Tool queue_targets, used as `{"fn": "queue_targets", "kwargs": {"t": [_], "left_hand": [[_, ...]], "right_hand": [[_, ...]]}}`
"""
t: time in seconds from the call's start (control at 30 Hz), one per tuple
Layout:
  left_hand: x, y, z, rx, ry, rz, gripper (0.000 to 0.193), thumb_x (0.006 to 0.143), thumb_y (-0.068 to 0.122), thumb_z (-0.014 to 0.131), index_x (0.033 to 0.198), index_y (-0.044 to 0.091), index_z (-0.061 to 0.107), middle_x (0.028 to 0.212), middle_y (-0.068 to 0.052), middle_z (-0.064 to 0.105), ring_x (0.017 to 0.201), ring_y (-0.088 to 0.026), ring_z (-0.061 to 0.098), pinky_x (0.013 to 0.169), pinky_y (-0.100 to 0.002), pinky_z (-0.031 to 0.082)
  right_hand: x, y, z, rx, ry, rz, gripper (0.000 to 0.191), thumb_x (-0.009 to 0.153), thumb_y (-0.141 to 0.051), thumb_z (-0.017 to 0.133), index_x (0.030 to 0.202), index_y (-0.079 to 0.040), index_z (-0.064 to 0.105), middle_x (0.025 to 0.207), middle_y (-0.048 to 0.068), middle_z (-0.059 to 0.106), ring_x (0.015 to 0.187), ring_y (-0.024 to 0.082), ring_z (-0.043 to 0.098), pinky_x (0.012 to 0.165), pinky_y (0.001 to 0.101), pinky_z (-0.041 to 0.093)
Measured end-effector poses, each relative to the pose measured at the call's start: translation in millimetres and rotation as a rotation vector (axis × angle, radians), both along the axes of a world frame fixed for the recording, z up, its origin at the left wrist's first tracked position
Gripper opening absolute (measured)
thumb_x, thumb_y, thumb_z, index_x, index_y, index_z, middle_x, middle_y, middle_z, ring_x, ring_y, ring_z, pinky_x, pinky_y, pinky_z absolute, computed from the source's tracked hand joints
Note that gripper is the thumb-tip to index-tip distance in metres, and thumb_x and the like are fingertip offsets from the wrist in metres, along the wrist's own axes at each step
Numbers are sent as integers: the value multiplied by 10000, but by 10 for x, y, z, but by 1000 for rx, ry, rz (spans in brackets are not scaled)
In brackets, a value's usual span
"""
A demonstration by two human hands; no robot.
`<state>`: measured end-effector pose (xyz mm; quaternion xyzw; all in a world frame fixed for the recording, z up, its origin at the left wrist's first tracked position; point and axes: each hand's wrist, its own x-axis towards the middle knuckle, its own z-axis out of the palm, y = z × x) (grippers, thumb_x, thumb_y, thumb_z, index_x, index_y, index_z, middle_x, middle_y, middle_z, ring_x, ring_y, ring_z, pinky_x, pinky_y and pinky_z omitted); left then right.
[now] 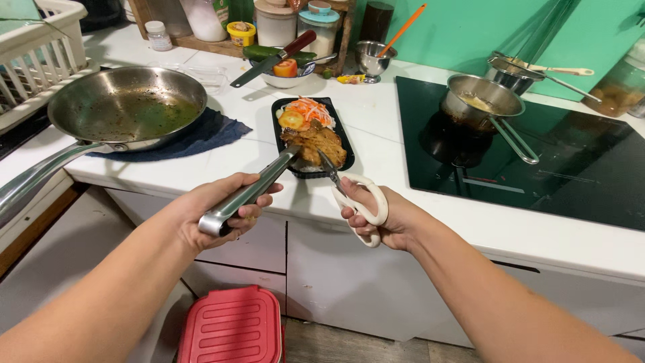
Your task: The person assembles multiple bento boxes by layering rice, sliced vegetables, and toppings in black containers. They use tongs to place shredded carrots and green onions, then cut cooked meat with scissors and place it on the rice. A fried egg is added, and the boxes are arranged on a stainless steel counter.
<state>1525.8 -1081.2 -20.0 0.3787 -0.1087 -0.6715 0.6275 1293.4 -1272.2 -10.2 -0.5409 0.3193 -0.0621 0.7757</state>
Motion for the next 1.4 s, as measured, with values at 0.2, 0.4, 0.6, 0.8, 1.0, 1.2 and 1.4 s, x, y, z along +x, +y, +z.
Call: {"fn": "queue_targets", "kwargs": {"t": [0.2,0.4,0.6,0.8,1.0,1.2,1.4], "left_hand": [[-1,-11,38,-31,17,29,325,1056,215,445,1179,-59,570,731,-49,577,454,-55,533,332,-174,429],[-40,-5,40,-42,19,27,316,1060,225,443,1175,-47,556,729,-45,568,460,-58,531,327,-174,419],[-1,-8,20,-40,-39,-4,343,1061,233,416,1209,-36,567,743,-35,551,456,-60,512,361,-188,454],[70,-15,-54,-35,-37,-58,346,1048,263,431,1213,-2,579,742,-14,562,467,-55,532,333,-202,448],[-23,18,5,66,-178,-6,371,1024,275,452,1211,-6,607,753,-33,574,467,-75,533,329,-210,426],[-320,74,329,227,-426,135,342,998,299,529,1089,-24,592,743,-120,617,474,-156,563,356,-247,425],[-326,226,693,362,-518,95,392,981,320,556,1049,-58,629,743,-156,640,490,-171,578,397,-252,480]], "right_hand": [[-270,201,224,83,-54,138,635,856,-661,623,1054,-65,525,844,142,640,704,217,655,604,327,590],[-205,305,253,119,58,184,921,694,-809,579,1303,-120,531,1048,184,644,948,263,676,811,500,617],[316,56,153,63,86,164,1005,610,-859,618,1268,-112,482,1086,203,633,960,284,670,824,524,605],[381,17,-132,36,-100,150,612,872,-607,718,1149,-102,511,849,72,595,708,160,584,597,301,534],[278,224,-60,34,-119,17,499,906,-527,728,1144,-124,553,816,36,579,636,93,486,517,231,419],[-75,370,431,242,-100,172,585,830,-656,606,995,-104,504,832,114,617,694,198,609,620,322,558],[-260,271,530,163,-155,128,590,860,-663,626,998,-100,520,857,114,617,722,190,605,605,310,536]]}}
